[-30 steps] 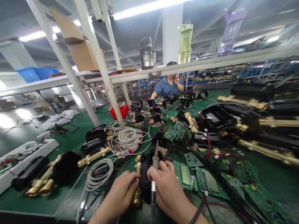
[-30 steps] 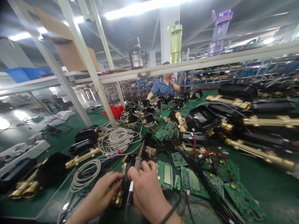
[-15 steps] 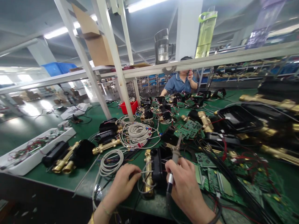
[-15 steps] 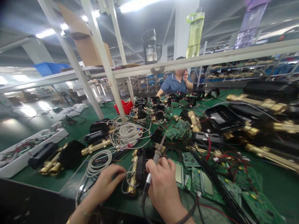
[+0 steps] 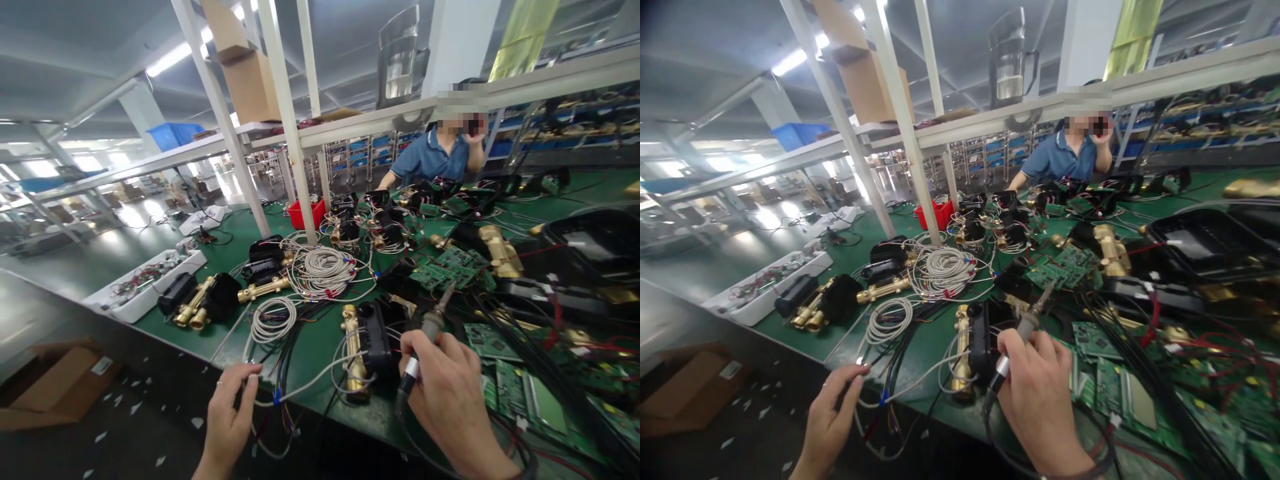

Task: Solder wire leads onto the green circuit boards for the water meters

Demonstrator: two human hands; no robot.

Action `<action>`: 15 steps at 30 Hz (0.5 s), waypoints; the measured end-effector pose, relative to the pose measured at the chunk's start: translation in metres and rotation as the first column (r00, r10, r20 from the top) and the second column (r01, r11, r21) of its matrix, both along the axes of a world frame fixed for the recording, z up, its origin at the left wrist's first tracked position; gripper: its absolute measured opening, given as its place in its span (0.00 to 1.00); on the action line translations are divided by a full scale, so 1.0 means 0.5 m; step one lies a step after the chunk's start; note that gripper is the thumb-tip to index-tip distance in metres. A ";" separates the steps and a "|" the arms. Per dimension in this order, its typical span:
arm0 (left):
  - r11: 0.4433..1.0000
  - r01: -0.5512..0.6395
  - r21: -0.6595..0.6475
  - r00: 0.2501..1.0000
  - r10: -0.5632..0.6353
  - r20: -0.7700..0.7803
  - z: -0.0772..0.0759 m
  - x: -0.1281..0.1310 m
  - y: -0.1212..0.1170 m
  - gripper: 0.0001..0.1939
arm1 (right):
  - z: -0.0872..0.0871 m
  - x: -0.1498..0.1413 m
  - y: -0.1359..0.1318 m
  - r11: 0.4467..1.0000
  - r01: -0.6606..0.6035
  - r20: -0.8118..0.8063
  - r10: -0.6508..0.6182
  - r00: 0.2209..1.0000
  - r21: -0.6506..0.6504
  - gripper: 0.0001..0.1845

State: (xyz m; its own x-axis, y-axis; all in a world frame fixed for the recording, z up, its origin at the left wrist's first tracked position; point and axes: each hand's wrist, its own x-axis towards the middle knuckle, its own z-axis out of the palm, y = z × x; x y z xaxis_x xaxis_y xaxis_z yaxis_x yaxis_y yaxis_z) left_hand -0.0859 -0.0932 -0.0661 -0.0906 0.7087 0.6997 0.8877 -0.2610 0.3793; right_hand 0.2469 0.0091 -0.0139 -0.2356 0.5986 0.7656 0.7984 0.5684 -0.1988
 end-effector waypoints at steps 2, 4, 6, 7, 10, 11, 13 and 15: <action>1.000 0.027 -0.010 0.998 -0.027 -0.062 -0.010 0.028 -0.012 0.08 | 0.001 -0.004 0.003 1.000 0.015 0.002 -0.015 1.000 0.002 0.11; 0.997 0.068 -0.026 0.990 -0.070 -0.121 -0.017 0.064 -0.008 0.10 | -0.001 -0.005 0.005 1.000 0.003 -0.029 -0.003 1.000 -0.014 0.11; 0.995 0.100 -0.023 0.982 -0.102 -0.160 -0.022 0.094 0.010 0.08 | -0.005 -0.002 0.007 0.999 -0.019 -0.082 0.016 0.996 -0.038 0.12; 0.994 0.111 -0.010 0.979 -0.112 -0.169 -0.023 0.104 0.023 0.08 | -0.007 0.002 0.008 0.999 -0.024 -0.105 0.019 0.994 -0.047 0.12; 0.989 0.142 0.045 0.974 -0.132 -0.185 -0.020 0.112 0.073 0.10 | -0.011 0.022 0.010 0.998 -0.015 -0.128 0.007 0.992 -0.061 0.12; 0.986 0.152 0.063 0.972 -0.138 -0.191 -0.016 0.110 0.092 0.10 | -0.010 0.030 0.010 0.998 -0.013 -0.135 0.004 0.991 -0.066 0.11; 0.980 0.179 0.086 0.965 -0.158 -0.209 -0.006 0.105 0.128 0.10 | -0.006 0.046 0.006 0.997 -0.009 -0.161 -0.003 0.987 -0.075 0.11; 0.970 0.227 0.084 0.952 -0.203 -0.229 0.007 0.101 0.157 0.10 | -0.001 0.062 -0.002 0.997 -0.001 -0.199 -0.015 0.980 -0.079 0.10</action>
State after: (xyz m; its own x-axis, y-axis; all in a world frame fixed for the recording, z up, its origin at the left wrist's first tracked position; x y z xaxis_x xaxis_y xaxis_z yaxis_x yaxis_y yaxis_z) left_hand -0.0353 -0.0145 -0.0625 0.2182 0.6134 0.7591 0.8635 -0.4838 0.1427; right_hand 0.2779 0.0082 -0.0145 -0.0788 0.6597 0.7474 0.7423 0.5393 -0.3977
